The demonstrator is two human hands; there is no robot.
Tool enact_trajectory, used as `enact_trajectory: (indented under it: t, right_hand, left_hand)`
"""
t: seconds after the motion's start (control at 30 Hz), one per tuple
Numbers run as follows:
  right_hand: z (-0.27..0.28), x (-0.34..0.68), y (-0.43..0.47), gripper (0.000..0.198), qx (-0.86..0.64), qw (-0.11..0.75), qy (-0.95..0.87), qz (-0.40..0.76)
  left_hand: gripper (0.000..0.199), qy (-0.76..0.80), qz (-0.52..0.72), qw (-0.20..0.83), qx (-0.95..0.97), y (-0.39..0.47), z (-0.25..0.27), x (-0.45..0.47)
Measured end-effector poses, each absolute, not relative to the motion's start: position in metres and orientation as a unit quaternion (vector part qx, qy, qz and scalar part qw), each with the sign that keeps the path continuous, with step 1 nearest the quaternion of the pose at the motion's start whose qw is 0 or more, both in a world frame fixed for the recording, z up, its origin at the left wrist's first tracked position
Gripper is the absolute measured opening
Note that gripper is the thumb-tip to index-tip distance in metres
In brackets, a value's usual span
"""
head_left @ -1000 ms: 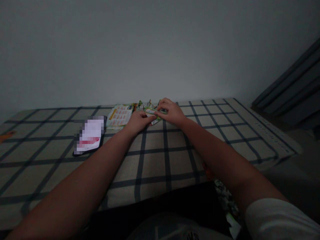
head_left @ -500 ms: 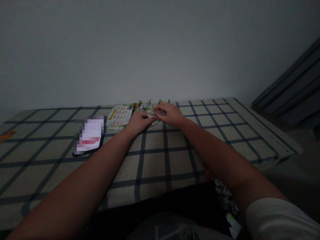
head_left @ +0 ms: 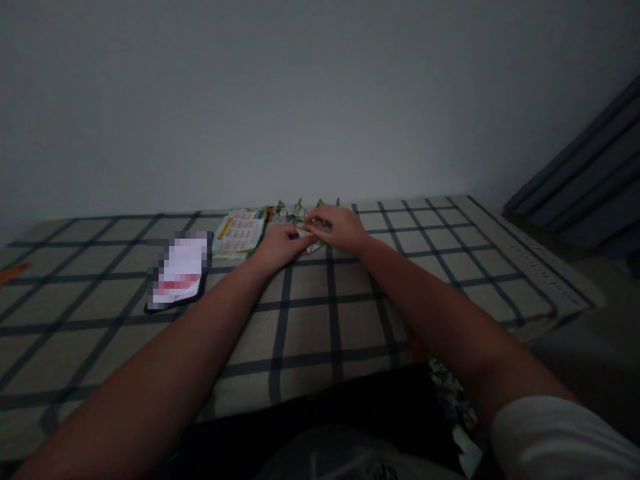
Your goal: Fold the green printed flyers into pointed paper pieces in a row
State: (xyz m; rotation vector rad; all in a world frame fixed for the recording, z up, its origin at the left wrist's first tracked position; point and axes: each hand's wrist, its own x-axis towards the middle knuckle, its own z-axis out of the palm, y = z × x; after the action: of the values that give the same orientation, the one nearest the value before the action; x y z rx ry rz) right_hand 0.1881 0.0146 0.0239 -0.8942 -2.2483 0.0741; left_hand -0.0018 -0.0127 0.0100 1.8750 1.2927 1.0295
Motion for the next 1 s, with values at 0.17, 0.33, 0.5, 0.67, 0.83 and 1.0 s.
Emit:
enact_trajectory:
  t: [0.17, 0.33, 0.5, 0.67, 0.83, 1.0]
  right_hand:
    - [0.0237, 0.1925, 0.0159, 0.023, -0.369, 0.363, -0.855, 0.030]
    - [0.0241, 0.1925, 0.0162, 0.021, -0.388, 0.358, -0.848, 0.036]
    - [0.0237, 0.1933, 0.0187, 0.015, -0.384, 0.360, -0.849, 0.050]
    - [0.0211, 0.1945, 0.0202, 0.016, -0.342, 0.350, -0.871, 0.044]
    - [0.0181, 0.1950, 0.0215, 0.018, -0.318, 0.350, -0.880, 0.033]
    - [0.0189, 0.1978, 0.0215, 0.024, -0.316, 0.339, -0.885, 0.035]
  left_hand:
    - [0.037, 0.506, 0.429, 0.306, 0.683, -0.0116, 0.0089, -0.0028]
    - [0.038, 0.534, 0.445, 0.291, 0.657, -0.0119, 0.0104, -0.0037]
    - [0.039, 0.549, 0.452, 0.274, 0.647, -0.0097, 0.0092, -0.0057]
    - [0.037, 0.550, 0.468, 0.282, 0.632, -0.0063, 0.0076, -0.0062]
    - [0.029, 0.524, 0.497, 0.328, 0.609, -0.0067, 0.0087, -0.0038]
    - [0.030, 0.507, 0.506, 0.335, 0.612, -0.0050, 0.0076, -0.0050]
